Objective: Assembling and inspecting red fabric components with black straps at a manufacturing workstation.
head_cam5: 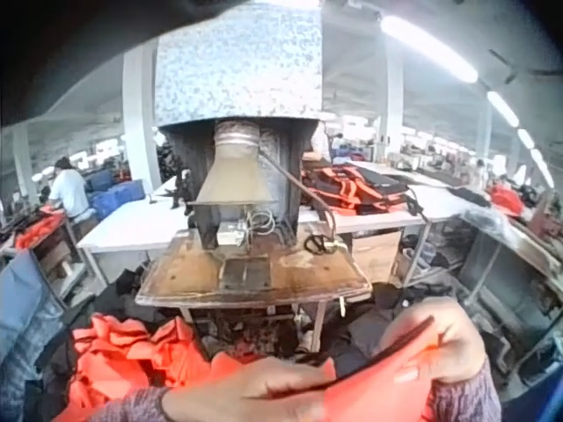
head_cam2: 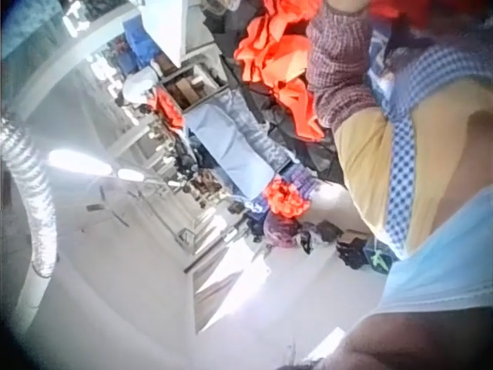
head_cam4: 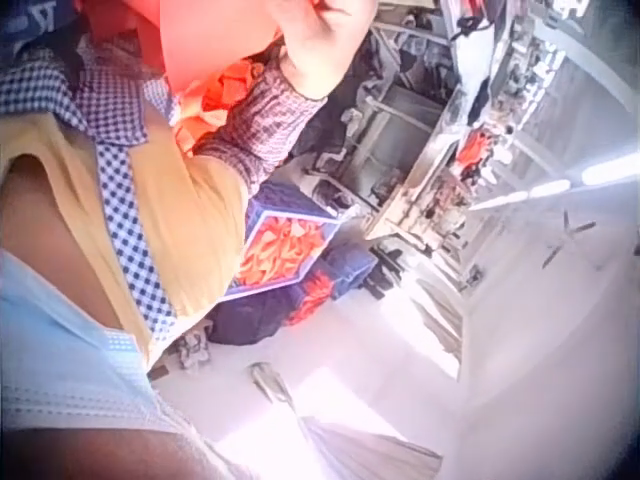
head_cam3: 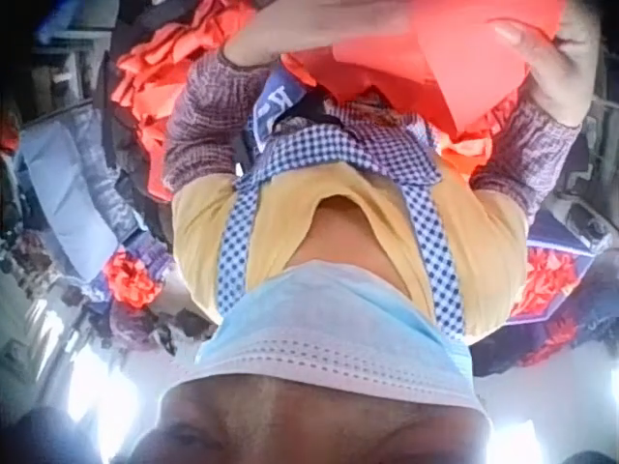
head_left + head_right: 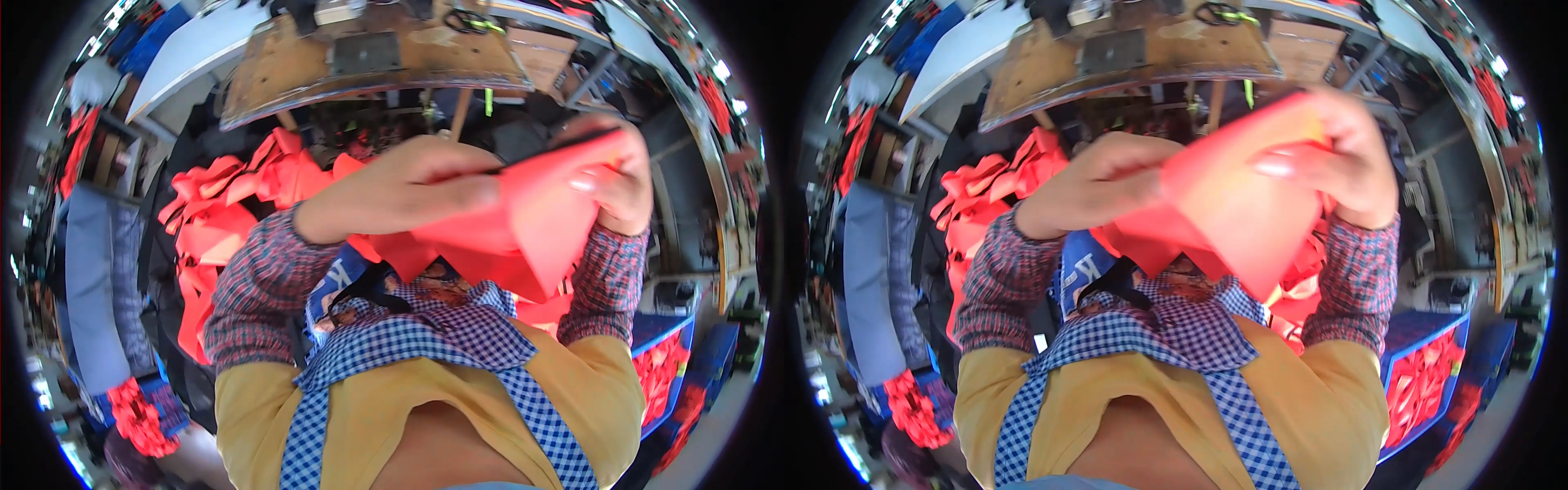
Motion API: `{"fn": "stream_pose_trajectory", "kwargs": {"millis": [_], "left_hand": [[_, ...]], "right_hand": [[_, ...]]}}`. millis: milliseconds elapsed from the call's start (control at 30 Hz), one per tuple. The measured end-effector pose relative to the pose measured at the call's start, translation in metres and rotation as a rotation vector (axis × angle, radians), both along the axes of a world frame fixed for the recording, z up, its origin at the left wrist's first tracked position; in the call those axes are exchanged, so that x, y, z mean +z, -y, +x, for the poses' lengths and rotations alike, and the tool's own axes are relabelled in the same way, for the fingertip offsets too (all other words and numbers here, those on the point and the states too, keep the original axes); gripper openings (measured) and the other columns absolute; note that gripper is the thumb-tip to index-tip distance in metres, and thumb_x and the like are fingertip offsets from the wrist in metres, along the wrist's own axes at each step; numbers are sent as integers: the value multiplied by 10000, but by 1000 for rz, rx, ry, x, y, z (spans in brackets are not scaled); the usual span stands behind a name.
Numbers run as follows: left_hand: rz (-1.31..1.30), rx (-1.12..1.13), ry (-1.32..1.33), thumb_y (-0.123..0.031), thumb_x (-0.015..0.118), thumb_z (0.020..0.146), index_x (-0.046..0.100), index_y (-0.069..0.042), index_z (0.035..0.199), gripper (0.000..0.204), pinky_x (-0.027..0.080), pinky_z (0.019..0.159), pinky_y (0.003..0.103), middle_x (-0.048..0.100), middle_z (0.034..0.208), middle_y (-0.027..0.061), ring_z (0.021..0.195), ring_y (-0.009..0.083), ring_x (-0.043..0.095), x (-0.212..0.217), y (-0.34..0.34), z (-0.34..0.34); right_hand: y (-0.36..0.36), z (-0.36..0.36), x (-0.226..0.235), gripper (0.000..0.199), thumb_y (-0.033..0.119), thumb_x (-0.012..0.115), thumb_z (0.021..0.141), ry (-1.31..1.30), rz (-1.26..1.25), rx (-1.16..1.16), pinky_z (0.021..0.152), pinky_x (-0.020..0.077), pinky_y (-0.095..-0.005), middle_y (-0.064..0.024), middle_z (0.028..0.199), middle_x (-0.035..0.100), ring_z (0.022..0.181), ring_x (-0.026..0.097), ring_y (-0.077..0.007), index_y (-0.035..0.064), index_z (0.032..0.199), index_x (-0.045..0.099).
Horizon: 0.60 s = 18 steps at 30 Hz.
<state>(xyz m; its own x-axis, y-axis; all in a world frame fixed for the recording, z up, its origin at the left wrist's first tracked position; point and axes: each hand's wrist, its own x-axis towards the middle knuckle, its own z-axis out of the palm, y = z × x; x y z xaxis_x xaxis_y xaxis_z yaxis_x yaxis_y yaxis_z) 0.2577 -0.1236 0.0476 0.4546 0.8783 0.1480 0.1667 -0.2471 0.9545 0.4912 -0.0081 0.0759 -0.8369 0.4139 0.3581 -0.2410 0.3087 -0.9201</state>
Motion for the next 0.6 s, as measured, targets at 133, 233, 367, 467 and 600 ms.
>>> {"fn": "stream_pose_trajectory", "kwargs": {"millis": [133, 233, 367, 467, 600], "left_hand": [[98, 86, -100, -235, 586, 922, 583, 45, 1070, 317, 465, 760, 292, 644, 924, 112, 843, 123, 575, -3, -3, -4], [41, 263, -287, -206, 616, 890, 582, 50, 1015, 287, 458, 723, 287, 614, 855, 134, 781, 136, 562, -9, -7, -18], [399, 380, -394, -204, 647, 858, 565, 72, 993, 318, 450, 694, 283, 576, 776, 151, 708, 162, 529, -32, -8, -31], [205, 344, -455, -189, 653, 847, 578, 62, 987, 297, 452, 688, 284, 590, 769, 147, 716, 148, 543, -24, -10, -34], [133, 295, -429, -199, 649, 854, 581, 50, 996, 295, 444, 673, 266, 575, 776, 115, 708, 130, 518, -32, -16, -58]], "right_hand": [[-17, -8, -22, 312, -30, 647, 806, 186, 98, -116, 845, 491, -265, -82, 1030, 670, 934, 640, -147, -12, 1114, 602], [-15, -33, -32, 426, 50, 663, 824, 111, 418, -252, 955, 437, -303, -99, 1250, 577, 1130, 562, -192, 6, 1232, 548], [-7, -68, -32, 363, 158, 685, 807, 85, 821, -127, 892, 454, -382, -150, 1084, 626, 1035, 598, -297, 45, 1140, 592], [-14, -83, -42, 257, 168, 658, 801, 330, 906, -26, 775, 475, -401, -173, 923, 631, 886, 605, -348, 27, 1011, 614], [-25, -94, -53, 171, 99, 659, 776, 279, 856, -32, 623, 463, -376, -154, 733, 599, 681, 589, -316, 22, 922, 612]]}}
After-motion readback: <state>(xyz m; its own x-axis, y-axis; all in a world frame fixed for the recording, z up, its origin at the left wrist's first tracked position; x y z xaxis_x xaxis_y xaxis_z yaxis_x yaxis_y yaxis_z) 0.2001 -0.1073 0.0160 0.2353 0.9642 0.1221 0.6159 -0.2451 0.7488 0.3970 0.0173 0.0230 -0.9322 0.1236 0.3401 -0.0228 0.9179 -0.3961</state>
